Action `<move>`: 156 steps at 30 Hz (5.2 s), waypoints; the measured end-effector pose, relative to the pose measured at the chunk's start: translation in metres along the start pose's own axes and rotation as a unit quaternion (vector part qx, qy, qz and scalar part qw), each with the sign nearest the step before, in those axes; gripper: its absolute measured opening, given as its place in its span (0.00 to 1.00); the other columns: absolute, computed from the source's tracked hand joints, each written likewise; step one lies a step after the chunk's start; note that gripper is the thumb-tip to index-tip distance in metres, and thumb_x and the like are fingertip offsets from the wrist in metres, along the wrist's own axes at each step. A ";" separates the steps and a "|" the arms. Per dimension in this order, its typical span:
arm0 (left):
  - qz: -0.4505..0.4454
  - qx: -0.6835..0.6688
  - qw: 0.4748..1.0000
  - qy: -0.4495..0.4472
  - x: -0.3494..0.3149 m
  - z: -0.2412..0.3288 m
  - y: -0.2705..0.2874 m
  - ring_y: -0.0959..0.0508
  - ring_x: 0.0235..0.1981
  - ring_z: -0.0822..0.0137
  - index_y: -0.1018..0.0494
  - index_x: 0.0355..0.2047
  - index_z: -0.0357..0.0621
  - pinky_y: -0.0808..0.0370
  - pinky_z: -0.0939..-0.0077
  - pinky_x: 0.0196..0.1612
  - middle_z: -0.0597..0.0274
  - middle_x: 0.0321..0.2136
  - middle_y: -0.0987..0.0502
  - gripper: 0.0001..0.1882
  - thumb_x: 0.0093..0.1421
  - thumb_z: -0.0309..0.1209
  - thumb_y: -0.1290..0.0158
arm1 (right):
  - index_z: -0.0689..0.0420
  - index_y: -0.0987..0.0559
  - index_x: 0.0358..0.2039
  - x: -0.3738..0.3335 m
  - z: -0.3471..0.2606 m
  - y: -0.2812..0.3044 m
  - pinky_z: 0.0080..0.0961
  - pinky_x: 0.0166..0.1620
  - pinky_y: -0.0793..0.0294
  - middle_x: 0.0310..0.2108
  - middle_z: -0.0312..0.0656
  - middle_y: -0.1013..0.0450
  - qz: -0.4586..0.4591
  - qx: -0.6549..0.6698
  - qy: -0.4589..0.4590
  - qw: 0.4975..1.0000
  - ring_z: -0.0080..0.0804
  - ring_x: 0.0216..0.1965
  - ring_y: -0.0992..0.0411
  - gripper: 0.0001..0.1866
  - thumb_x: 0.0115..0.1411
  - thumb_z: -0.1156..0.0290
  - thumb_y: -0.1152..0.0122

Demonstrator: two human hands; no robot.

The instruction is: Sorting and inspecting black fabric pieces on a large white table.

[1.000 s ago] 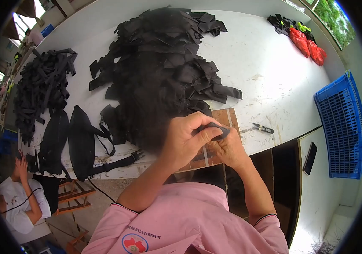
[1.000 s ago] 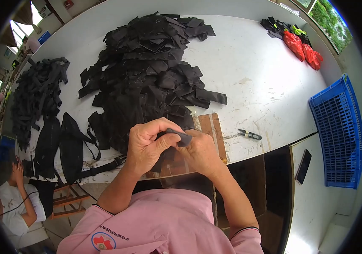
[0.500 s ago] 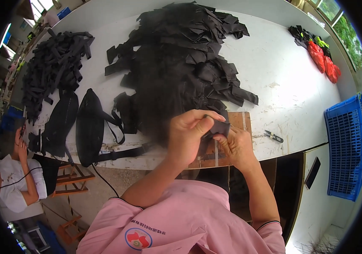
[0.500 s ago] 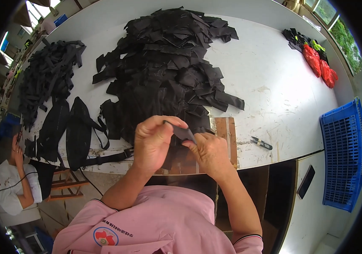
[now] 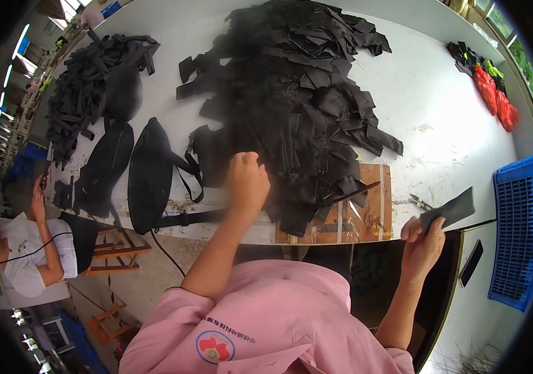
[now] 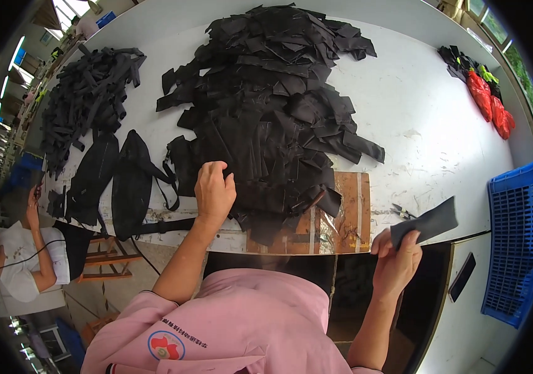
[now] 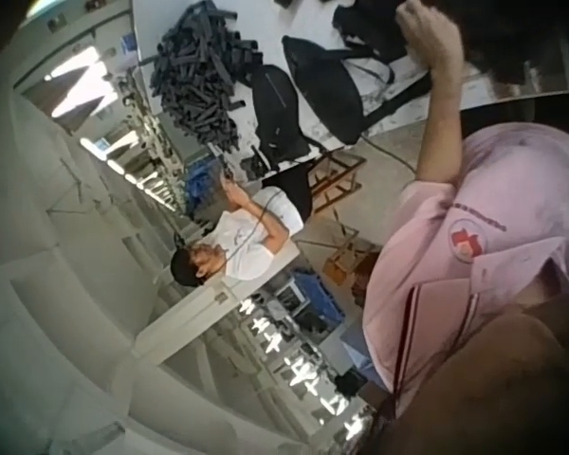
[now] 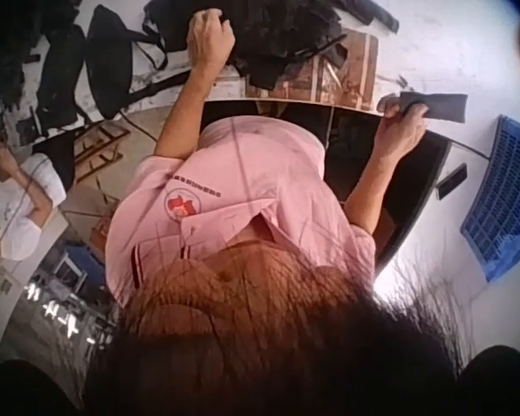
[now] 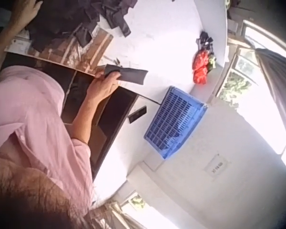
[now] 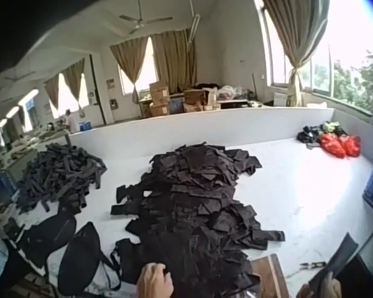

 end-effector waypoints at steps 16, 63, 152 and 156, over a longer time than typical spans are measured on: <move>-0.092 0.099 0.984 -0.113 -0.002 -0.004 -0.014 0.28 0.31 0.55 0.30 0.21 0.35 0.30 0.66 0.33 0.54 0.25 0.30 0.03 0.47 0.23 0.48 | 0.63 0.27 0.31 -0.084 0.136 0.081 0.15 0.22 0.35 0.19 0.37 0.30 0.011 -0.222 -0.359 0.906 0.21 0.18 0.33 0.18 0.59 0.58 0.54; -0.074 -0.300 0.951 -0.013 -0.046 0.102 0.046 0.29 0.18 0.81 0.31 0.28 0.35 0.32 0.88 0.20 0.65 0.21 0.26 0.04 0.50 0.16 0.50 | 0.63 0.26 0.26 -0.046 0.017 -0.127 0.33 0.27 0.31 0.23 0.45 0.34 -0.201 -0.450 0.252 0.833 0.42 0.25 0.32 0.07 0.43 0.81 0.45; -0.342 -0.785 0.422 0.299 -0.026 0.121 -0.011 0.42 0.10 0.81 0.39 0.47 0.38 0.46 0.90 0.12 0.64 0.23 0.30 0.20 0.54 0.26 0.50 | 0.57 0.30 0.20 0.018 0.052 -0.105 0.13 0.22 0.44 0.16 0.28 0.40 -0.340 0.067 -0.228 0.910 0.16 0.18 0.44 0.15 0.57 0.60 0.48; -0.170 -0.585 0.793 0.030 0.008 0.130 0.021 0.30 0.32 0.74 0.37 0.47 0.37 0.32 0.84 0.38 0.61 0.33 0.27 0.20 0.54 0.26 0.48 | 0.57 0.31 0.19 0.036 0.038 -0.097 0.14 0.20 0.46 0.14 0.28 0.41 -0.315 0.002 -0.196 0.929 0.15 0.16 0.45 0.17 0.57 0.57 0.47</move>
Point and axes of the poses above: each hand's wrist, its own x-axis towards the middle knuckle, its own y-axis out of the back of the hand, z = x × y, the point moved 6 cm from there along x, towards the middle knuckle
